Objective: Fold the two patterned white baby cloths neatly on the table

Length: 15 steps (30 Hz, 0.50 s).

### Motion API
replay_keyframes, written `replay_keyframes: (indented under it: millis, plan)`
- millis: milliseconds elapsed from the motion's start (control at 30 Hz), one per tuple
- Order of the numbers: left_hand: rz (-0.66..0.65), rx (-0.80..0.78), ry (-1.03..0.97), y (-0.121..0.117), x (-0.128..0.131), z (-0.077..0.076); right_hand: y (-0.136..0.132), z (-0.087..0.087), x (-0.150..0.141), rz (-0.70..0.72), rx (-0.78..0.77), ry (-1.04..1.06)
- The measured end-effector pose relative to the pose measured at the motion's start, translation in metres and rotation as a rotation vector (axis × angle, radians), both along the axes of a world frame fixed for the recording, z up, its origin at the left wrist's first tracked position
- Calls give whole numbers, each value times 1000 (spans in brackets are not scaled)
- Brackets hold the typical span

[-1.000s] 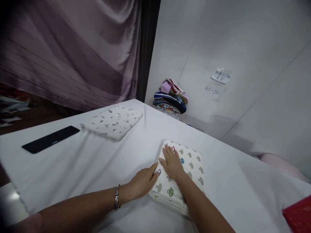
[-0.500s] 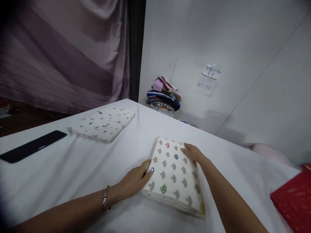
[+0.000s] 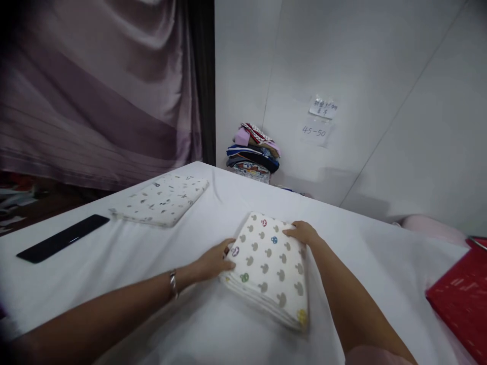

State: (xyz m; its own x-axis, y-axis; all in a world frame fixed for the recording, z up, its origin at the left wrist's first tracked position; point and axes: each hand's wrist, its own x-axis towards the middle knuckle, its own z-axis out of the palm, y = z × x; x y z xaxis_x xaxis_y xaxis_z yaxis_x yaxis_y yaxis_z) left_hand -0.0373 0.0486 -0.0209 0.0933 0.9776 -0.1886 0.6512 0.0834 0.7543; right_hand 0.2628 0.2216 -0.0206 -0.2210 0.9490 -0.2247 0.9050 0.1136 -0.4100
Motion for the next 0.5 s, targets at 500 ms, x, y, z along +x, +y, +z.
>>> replay_keyframes:
  millis: [500]
  plan:
    - [104, 205, 158, 73, -10, 14, -54, -13, 49, -228, 42, 70]
